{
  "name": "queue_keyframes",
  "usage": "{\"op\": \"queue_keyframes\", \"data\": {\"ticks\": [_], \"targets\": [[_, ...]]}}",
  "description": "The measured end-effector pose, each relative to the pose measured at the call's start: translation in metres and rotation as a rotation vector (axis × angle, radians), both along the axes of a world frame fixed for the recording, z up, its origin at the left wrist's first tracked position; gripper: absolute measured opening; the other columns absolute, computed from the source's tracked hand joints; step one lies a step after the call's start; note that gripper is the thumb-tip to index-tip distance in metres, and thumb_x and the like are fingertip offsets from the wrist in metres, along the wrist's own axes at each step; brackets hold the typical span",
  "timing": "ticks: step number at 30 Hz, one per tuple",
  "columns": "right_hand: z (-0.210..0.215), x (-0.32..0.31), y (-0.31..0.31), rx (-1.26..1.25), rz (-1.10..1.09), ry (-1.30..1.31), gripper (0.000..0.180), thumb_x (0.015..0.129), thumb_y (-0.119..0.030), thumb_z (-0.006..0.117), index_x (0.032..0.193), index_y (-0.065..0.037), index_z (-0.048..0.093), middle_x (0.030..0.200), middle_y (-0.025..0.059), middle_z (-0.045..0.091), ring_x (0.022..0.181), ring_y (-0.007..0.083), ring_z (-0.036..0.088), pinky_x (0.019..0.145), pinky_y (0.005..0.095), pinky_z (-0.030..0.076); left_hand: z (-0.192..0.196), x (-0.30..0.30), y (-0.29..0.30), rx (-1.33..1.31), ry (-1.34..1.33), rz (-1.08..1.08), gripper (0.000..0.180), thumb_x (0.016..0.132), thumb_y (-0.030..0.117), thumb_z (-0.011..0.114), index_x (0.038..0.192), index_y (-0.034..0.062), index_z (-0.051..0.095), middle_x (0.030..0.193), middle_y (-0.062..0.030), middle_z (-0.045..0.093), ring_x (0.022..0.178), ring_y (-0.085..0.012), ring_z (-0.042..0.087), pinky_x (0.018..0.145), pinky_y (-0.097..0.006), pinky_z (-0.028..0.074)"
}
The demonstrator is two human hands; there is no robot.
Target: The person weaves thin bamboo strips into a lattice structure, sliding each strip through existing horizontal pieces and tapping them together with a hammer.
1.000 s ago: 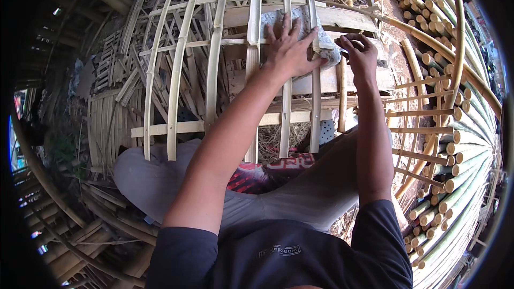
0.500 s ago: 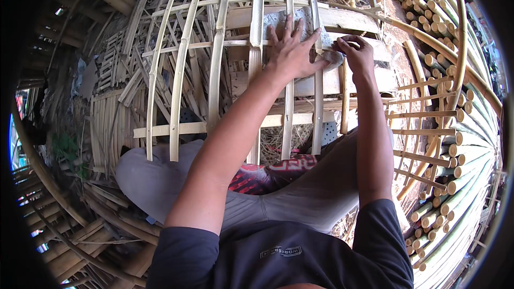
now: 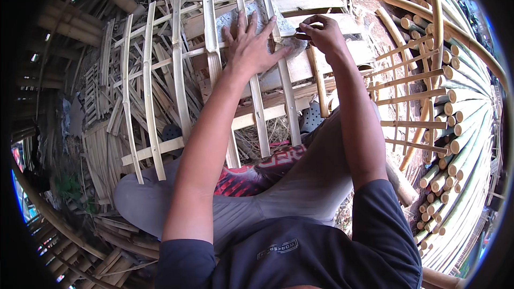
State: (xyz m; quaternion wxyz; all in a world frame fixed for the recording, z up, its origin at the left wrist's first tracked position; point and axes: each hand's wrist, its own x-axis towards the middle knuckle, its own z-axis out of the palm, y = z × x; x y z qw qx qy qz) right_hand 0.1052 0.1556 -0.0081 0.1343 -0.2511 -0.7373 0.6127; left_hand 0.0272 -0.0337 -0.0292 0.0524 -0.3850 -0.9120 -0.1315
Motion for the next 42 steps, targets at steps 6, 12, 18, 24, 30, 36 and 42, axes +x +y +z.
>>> {"op": "queue_keyframes", "data": {"ticks": [6, 12, 18, 24, 30, 36, 42], "targets": [[0.001, -0.001, 0.0, 0.032, 0.022, -0.01, 0.015, 0.092, -0.01, 0.071, 0.098, 0.001, 0.063, 0.094, 0.0142, 0.073, 0.085, 0.018, 0.074, 0.068, 0.0239, 0.053, 0.0, -0.001, 0.001, -0.039, 0.025, 0.005, 0.093, 0.077, 0.083, 0.052, 0.155, 0.0382, 0.03, 0.163, -0.014, 0.023, 0.152, -0.0368, 0.01, 0.116, -0.068, 0.01], [-0.009, -0.001, 0.002, 0.052, 0.03, 0.058, 0.015, 0.089, -0.009, 0.072, 0.096, 0.003, 0.067, 0.085, 0.0151, 0.074, 0.078, 0.0156, 0.072, 0.066, 0.0255, 0.053, -0.002, -0.002, -0.001, -0.034, 0.029, -0.007, 0.093, 0.077, 0.083, 0.052, 0.155, 0.0375, 0.03, 0.163, -0.0146, 0.023, 0.152, -0.038, 0.01, 0.116, -0.068, 0.01], [-0.012, -0.004, 0.002, 0.078, 0.023, 0.063, 0.014, 0.088, -0.012, 0.073, 0.093, 0.001, 0.068, 0.085, 0.0137, 0.075, 0.079, 0.0153, 0.072, 0.069, 0.0265, 0.053, -0.002, -0.002, 0.0, -0.035, 0.035, -0.01, 0.093, 0.077, 0.083, 0.052, 0.155, 0.0375, 0.03, 0.163, -0.015, 0.023, 0.152, -0.0384, 0.01, 0.115, -0.069, 0.009], [-0.009, -0.007, -0.006, 0.351, -0.027, 0.054, 0.017, 0.085, -0.017, 0.075, 0.095, -0.004, 0.071, 0.089, 0.0148, 0.075, 0.083, 0.0222, 0.074, 0.075, 0.0331, 0.055, -0.002, -0.002, 0.001, -0.033, 0.035, -0.002, 0.095, 0.075, 0.085, 0.052, 0.155, 0.0378, 0.03, 0.162, -0.0152, 0.024, 0.152, -0.0385, 0.01, 0.115, -0.069, 0.009], [-0.003, -0.008, -0.027, 0.536, -0.014, 0.161, 0.017, 0.087, -0.016, 0.074, 0.096, -0.002, 0.071, 0.094, 0.0155, 0.074, 0.09, 0.0255, 0.074, 0.079, 0.0349, 0.057, -0.001, -0.002, 0.001, -0.047, 0.014, 0.017, 0.098, 0.073, 0.087, 0.052, 0.155, 0.0385, 0.029, 0.163, -0.015, 0.024, 0.152, -0.0383, 0.01, 0.116, -0.067, 0.009], [0.003, -0.005, -0.032, 0.571, -0.02, 0.159, 0.019, 0.088, -0.019, 0.075, 0.096, -0.002, 0.07, 0.092, 0.0114, 0.074, 0.092, 0.0195, 0.073, 0.08, 0.0323, 0.056, -0.001, 0.0, 0.003, -0.021, 0.027, 0.02, 0.098, 0.072, 0.085, 0.056, 0.154, 0.0385, 0.03, 0.162, -0.0161, 0.026, 0.152, -0.0379, 0.009, 0.116, -0.068, 0.009], [0.003, -0.005, -0.035, 0.563, -0.023, 0.189, 0.02, 0.084, -0.016, 0.077, 0.098, -0.003, 0.07, 0.093, 0.0183, 0.074, 0.09, 0.0285, 0.074, 0.077, 0.0359, 0.057, -0.001, -0.001, 0.0, -0.018, 0.01, 0.017, 0.098, 0.072, 0.084, 0.057, 0.154, 0.0377, 0.032, 0.162, -0.0169, 0.026, 0.153, -0.0375, 0.009, 0.115, -0.068, 0.008]]}}
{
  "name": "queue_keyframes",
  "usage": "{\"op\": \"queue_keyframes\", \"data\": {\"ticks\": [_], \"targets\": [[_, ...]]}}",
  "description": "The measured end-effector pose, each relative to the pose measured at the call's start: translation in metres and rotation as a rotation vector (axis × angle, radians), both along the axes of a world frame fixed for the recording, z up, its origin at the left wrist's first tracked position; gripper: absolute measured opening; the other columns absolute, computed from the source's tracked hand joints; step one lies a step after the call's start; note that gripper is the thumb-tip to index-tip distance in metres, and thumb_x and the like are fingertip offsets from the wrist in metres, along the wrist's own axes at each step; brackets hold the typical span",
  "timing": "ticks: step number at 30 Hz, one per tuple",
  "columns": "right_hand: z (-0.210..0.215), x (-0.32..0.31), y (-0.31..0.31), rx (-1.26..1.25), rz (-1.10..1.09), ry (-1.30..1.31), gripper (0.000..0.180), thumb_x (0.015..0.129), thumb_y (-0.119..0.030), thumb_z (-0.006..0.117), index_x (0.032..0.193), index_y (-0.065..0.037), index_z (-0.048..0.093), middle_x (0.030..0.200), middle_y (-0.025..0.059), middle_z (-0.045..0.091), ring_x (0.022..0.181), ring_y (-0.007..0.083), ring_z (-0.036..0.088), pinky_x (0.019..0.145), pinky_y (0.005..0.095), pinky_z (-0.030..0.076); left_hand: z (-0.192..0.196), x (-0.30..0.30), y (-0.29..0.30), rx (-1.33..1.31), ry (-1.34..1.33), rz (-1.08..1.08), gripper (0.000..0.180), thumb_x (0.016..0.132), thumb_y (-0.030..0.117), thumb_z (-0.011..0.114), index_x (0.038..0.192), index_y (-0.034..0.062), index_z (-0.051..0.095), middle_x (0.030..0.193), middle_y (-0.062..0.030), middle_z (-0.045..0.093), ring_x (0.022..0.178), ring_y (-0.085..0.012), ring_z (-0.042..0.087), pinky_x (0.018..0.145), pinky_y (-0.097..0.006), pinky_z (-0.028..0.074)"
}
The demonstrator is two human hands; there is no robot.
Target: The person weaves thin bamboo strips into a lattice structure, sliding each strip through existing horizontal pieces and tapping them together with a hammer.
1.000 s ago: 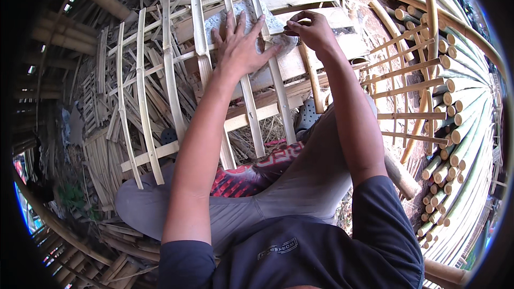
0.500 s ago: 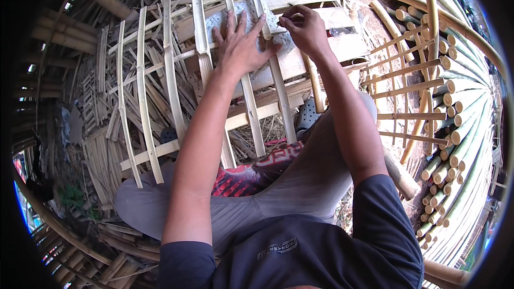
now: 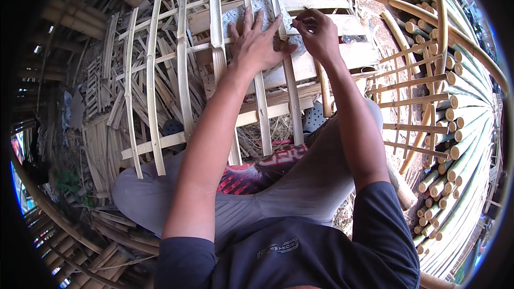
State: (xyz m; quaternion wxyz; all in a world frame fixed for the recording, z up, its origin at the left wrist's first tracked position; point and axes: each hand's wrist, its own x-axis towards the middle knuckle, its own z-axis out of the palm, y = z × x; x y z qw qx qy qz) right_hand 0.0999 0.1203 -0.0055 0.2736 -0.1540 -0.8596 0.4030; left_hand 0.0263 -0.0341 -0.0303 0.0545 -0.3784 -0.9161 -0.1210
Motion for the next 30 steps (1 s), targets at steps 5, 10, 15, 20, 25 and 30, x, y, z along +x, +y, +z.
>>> {"op": "queue_keyframes", "data": {"ticks": [5, 10, 15, 20, 25, 30], "targets": [[-0.005, -0.003, 0.003, 0.002, 0.009, -0.013, 0.019, 0.084, -0.016, 0.077, 0.098, -0.004, 0.07, 0.093, 0.0182, 0.074, 0.09, 0.0285, 0.074, 0.077, 0.0362, 0.057, 0.0, 0.001, 0.002, 0.008, -0.028, -0.001, 0.1, 0.071, 0.086, 0.056, 0.154, 0.0358, 0.032, 0.162, -0.0164, 0.024, 0.153, -0.0374, 0.007, 0.116, -0.068, 0.004], [-0.01, -0.006, 0.001, 0.001, -0.002, -0.013, 0.016, 0.085, -0.014, 0.075, 0.097, -0.005, 0.07, 0.093, 0.0176, 0.074, 0.088, 0.03, 0.073, 0.077, 0.0381, 0.056, -0.002, -0.001, 0.001, 0.011, -0.056, -0.005, 0.103, 0.071, 0.089, 0.052, 0.154, 0.0324, 0.032, 0.163, -0.0164, 0.02, 0.153, -0.0375, 0.003, 0.115, -0.07, 0.0], [-0.018, -0.011, 0.01, 0.075, 0.016, -0.019, 0.014, 0.085, -0.011, 0.072, 0.096, -0.003, 0.068, 0.093, 0.0169, 0.073, 0.088, 0.0326, 0.072, 0.077, 0.0394, 0.055, 0.0, -0.001, 0.002, -0.01, -0.016, 0.0, 0.097, 0.074, 0.083, 0.056, 0.154, 0.0348, 0.032, 0.163, -0.0159, 0.023, 0.153, -0.0362, 0.006, 0.116, -0.068, 0.004], [-0.02, -0.011, 0.01, 0.09, 0.018, -0.048, 0.014, 0.085, -0.01, 0.071, 0.097, -0.002, 0.068, 0.095, 0.0174, 0.073, 0.089, 0.0325, 0.072, 0.078, 0.0398, 0.055, -0.001, -0.002, 0.003, -0.011, -0.026, 0.011, 0.097, 0.074, 0.084, 0.056, 0.154, 0.035, 0.033, 0.163, -0.0156, 0.023, 0.153, -0.036, 0.007, 0.117, -0.067, 0.004], [-0.019, -0.008, 0.01, 0.062, 0.013, -0.088, 0.014, 0.085, -0.01, 0.071, 0.097, -0.003, 0.068, 0.095, 0.0172, 0.073, 0.089, 0.0321, 0.072, 0.078, 0.0397, 0.055, -0.004, -0.003, 0.005, -0.028, 0.006, 0.032, 0.097, 0.073, 0.087, 0.053, 0.154, 0.0393, 0.03, 0.163, -0.0135, 0.025, 0.153, -0.0347, 0.009, 0.117, -0.066, 0.007], [-0.017, -0.008, 0.01, 0.046, 0.007, -0.114, 0.013, 0.085, -0.01, 0.07, 0.096, -0.003, 0.069, 0.095, 0.0164, 0.074, 0.089, 0.0315, 0.073, 0.078, 0.0394, 0.056, -0.007, -0.005, 0.006, -0.041, 0.019, 0.036, 0.096, 0.073, 0.086, 0.053, 0.154, 0.0402, 0.029, 0.163, -0.0134, 0.025, 0.153, -0.0349, 0.009, 0.117, -0.066, 0.007]]}}
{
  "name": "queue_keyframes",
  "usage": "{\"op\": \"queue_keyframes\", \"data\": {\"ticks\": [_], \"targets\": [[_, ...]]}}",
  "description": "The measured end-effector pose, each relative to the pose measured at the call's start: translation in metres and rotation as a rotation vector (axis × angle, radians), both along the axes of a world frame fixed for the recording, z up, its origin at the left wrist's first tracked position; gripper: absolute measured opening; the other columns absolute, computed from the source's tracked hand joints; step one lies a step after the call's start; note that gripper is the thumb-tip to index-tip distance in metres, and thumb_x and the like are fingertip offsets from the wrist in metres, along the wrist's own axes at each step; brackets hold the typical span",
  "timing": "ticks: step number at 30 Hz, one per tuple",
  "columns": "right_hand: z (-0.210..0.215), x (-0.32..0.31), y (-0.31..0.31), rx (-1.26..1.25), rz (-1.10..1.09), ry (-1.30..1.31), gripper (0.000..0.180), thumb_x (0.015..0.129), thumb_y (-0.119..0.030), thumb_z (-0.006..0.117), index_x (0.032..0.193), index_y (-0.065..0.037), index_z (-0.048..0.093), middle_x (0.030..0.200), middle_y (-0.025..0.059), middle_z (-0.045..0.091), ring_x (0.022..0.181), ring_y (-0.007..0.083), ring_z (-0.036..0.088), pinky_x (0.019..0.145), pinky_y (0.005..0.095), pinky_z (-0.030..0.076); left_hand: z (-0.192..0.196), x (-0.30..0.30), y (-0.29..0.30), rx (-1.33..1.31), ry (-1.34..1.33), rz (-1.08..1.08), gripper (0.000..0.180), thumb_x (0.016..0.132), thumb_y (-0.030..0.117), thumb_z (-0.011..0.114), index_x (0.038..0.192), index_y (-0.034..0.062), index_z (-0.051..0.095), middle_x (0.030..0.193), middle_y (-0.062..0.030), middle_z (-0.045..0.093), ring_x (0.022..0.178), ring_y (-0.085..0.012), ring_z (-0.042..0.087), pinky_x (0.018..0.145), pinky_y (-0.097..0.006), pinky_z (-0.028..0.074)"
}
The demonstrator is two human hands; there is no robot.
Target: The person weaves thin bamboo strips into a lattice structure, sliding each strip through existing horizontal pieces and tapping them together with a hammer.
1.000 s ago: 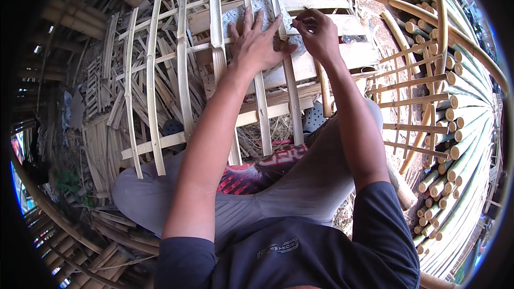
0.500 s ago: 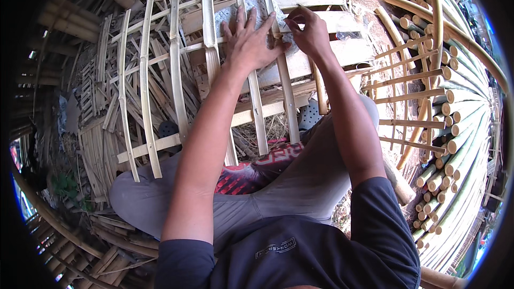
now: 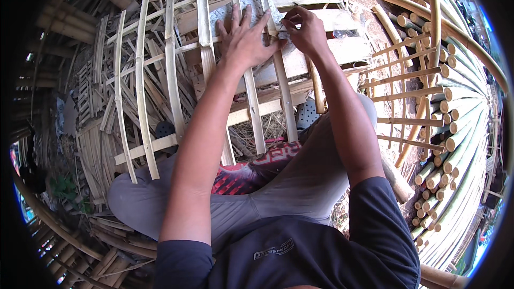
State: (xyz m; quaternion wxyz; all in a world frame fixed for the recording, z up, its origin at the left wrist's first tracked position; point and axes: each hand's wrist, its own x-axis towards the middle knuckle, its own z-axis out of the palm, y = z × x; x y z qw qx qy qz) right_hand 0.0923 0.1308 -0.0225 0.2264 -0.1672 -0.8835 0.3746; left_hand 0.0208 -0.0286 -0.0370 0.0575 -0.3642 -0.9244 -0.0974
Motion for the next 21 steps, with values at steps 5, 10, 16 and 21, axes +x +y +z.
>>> {"op": "queue_keyframes", "data": {"ticks": [5, 10, 16, 21], "targets": [[0.0, -0.002, 0.002, 0.0, -0.019, -0.042, 0.015, 0.087, -0.013, 0.072, 0.097, -0.003, 0.069, 0.097, 0.0132, 0.074, 0.094, 0.0253, 0.073, 0.08, 0.0359, 0.056, -0.002, -0.001, 0.0, 0.011, 0.008, -0.01, 0.097, 0.072, 0.087, 0.053, 0.154, 0.0411, 0.029, 0.163, -0.0134, 0.024, 0.153, -0.0352, 0.009, 0.117, -0.067, 0.008], [0.0, -0.004, -0.001, 0.004, -0.028, 0.014, 0.015, 0.089, -0.015, 0.073, 0.097, -0.003, 0.069, 0.097, 0.0114, 0.074, 0.096, 0.022, 0.073, 0.08, 0.0344, 0.056, -0.003, -0.001, 0.0, 0.005, 0.005, -0.005, 0.099, 0.071, 0.088, 0.054, 0.154, 0.0417, 0.029, 0.163, -0.0136, 0.024, 0.153, -0.0355, 0.01, 0.116, -0.068, 0.009], [0.005, -0.001, -0.012, 0.005, 0.004, 0.107, 0.016, 0.089, -0.016, 0.073, 0.098, -0.004, 0.069, 0.096, 0.0112, 0.074, 0.096, 0.0212, 0.073, 0.08, 0.0339, 0.055, 0.009, 0.0, -0.001, -0.011, -0.109, -0.006, 0.102, 0.069, 0.086, 0.058, 0.155, 0.0396, 0.029, 0.163, -0.0153, 0.022, 0.153, -0.0356, 0.006, 0.116, -0.068, 0.008], [0.004, -0.001, -0.009, -0.021, 0.006, 0.098, 0.016, 0.089, -0.016, 0.074, 0.098, -0.003, 0.069, 0.096, 0.011, 0.074, 0.096, 0.021, 0.073, 0.081, 0.0341, 0.056, 0.014, 0.001, 0.001, -0.046, -0.13, -0.007, 0.103, 0.069, 0.085, 0.06, 0.155, 0.0373, 0.029, 0.164, -0.0156, 0.017, 0.153, -0.0357, 0.003, 0.116, -0.067, 0.006]]}}
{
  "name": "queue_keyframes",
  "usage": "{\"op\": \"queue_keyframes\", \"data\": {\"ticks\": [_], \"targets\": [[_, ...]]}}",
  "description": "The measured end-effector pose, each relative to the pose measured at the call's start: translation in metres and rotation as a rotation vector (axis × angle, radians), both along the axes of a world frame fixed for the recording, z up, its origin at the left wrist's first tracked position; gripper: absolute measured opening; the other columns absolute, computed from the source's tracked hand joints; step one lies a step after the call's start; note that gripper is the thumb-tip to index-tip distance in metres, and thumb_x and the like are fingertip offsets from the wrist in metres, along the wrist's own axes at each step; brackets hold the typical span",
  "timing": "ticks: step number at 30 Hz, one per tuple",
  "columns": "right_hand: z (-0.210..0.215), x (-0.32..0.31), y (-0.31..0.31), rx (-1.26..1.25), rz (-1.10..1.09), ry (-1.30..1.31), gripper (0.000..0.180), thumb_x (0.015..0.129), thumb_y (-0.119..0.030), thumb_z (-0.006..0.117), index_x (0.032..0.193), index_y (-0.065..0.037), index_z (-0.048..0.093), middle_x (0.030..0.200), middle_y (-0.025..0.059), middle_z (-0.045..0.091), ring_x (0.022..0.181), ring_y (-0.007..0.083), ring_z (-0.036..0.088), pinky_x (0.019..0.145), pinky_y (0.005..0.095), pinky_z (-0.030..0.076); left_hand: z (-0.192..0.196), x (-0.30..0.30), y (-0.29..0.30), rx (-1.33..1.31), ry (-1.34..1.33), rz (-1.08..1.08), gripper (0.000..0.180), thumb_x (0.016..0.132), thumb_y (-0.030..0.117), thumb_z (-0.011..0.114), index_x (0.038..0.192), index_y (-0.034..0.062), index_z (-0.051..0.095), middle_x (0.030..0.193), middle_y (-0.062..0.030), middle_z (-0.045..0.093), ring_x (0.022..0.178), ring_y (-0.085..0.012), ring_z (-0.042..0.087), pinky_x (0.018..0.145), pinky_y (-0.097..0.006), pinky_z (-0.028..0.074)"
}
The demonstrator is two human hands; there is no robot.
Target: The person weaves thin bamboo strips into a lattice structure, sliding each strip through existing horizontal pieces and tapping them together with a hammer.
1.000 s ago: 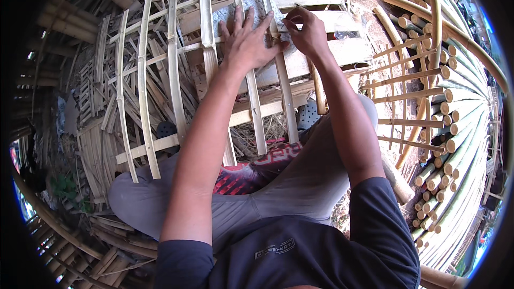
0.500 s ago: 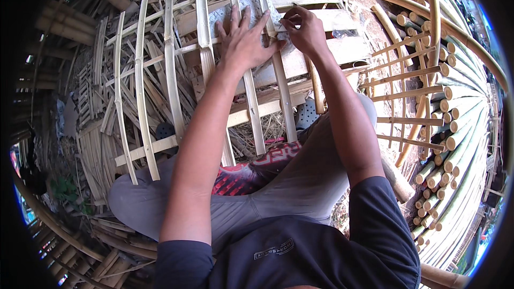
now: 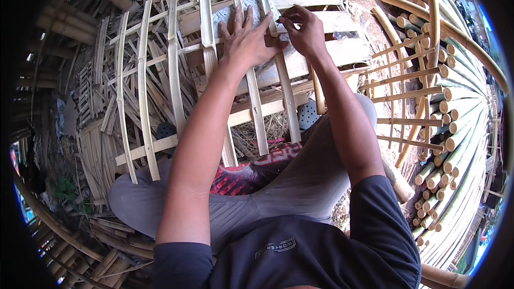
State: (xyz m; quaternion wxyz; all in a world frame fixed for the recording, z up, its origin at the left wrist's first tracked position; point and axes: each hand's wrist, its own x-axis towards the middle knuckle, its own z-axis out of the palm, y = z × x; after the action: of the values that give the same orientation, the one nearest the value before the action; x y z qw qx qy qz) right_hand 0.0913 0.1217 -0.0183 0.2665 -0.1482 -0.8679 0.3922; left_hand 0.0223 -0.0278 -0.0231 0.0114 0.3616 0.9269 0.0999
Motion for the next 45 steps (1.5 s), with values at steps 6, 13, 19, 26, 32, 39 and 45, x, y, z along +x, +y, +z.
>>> {"op": "queue_keyframes", "data": {"ticks": [6, 13, 19, 26, 32, 39, 45], "targets": [[-0.005, -0.005, -0.003, -0.006, 0.038, 0.055, 0.015, 0.085, -0.011, 0.072, 0.099, -0.004, 0.07, 0.094, 0.0159, 0.074, 0.086, 0.029, 0.073, 0.077, 0.0371, 0.057, -0.002, -0.003, -0.001, -0.002, -0.015, -0.004, 0.103, 0.07, 0.083, 0.06, 0.156, 0.0359, 0.029, 0.165, -0.0156, 0.016, 0.153, -0.0365, 0.003, 0.116, -0.067, 0.005], [-0.008, -0.006, -0.002, 0.054, 0.068, 0.057, 0.014, 0.085, -0.009, 0.072, 0.098, -0.004, 0.07, 0.091, 0.0146, 0.074, 0.084, 0.0267, 0.073, 0.074, 0.0355, 0.056, 0.004, 0.001, -0.001, -0.013, -0.039, 0.001, 0.102, 0.07, 0.08, 0.062, 0.156, 0.0351, 0.029, 0.165, -0.0152, 0.017, 0.153, -0.0367, 0.004, 0.116, -0.068, 0.005], [-0.004, -0.006, -0.007, 0.114, 0.057, 0.026, 0.013, 0.086, -0.008, 0.072, 0.099, -0.003, 0.071, 0.091, 0.0122, 0.075, 0.086, 0.0221, 0.074, 0.074, 0.0318, 0.056, -0.004, -0.004, -0.001, 0.001, -0.036, -0.01, 0.108, 0.067, 0.086, 0.059, 0.156, 0.0336, 0.028, 0.165, -0.0172, 0.014, 0.153, -0.0385, 0.0, 0.114, -0.071, -0.002], [-0.008, -0.004, -0.009, 0.081, 0.062, 0.135, 0.012, 0.084, -0.012, 0.07, 0.091, -0.003, 0.072, 0.086, 0.0166, 0.073, 0.08, 0.0309, 0.073, 0.072, 0.0369, 0.055, 0.0, -0.002, 0.001, 0.007, -0.05, -0.002, 0.105, 0.068, 0.082, 0.06, 0.156, 0.0341, 0.027, 0.165, -0.0167, 0.014, 0.153, -0.0381, 0.002, 0.115, -0.07, 0.001], [-0.009, -0.001, -0.011, 0.046, 0.053, 0.138, 0.011, 0.084, -0.009, 0.069, 0.091, -0.002, 0.073, 0.087, 0.0164, 0.074, 0.079, 0.0291, 0.073, 0.072, 0.0355, 0.056, 0.001, -0.001, 0.0, -0.019, -0.01, 0.004, 0.101, 0.07, 0.074, 0.063, 0.156, 0.0357, 0.028, 0.164, -0.0152, 0.018, 0.153, -0.0377, 0.006, 0.116, -0.069, 0.008], [-0.013, -0.002, -0.011, 0.045, 0.035, 0.117, 0.009, 0.086, -0.008, 0.072, 0.092, -0.002, 0.072, 0.087, 0.0133, 0.075, 0.083, 0.0232, 0.075, 0.071, 0.0316, 0.056, 0.0, -0.001, 0.0, -0.027, 0.006, 0.001, 0.101, 0.07, 0.076, 0.063, 0.156, 0.0359, 0.028, 0.165, -0.0145, 0.018, 0.153, -0.0373, 0.007, 0.115, -0.069, 0.008], [-0.01, -0.002, -0.012, 0.11, 0.027, 0.133, 0.011, 0.085, -0.009, 0.073, 0.094, -0.002, 0.073, 0.086, 0.0141, 0.075, 0.079, 0.0234, 0.075, 0.071, 0.0327, 0.056, -0.002, -0.001, 0.0, -0.02, 0.005, 0.008, 0.101, 0.07, 0.075, 0.063, 0.156, 0.0362, 0.027, 0.165, -0.0139, 0.017, 0.153, -0.0363, 0.006, 0.116, -0.069, 0.007]]}}
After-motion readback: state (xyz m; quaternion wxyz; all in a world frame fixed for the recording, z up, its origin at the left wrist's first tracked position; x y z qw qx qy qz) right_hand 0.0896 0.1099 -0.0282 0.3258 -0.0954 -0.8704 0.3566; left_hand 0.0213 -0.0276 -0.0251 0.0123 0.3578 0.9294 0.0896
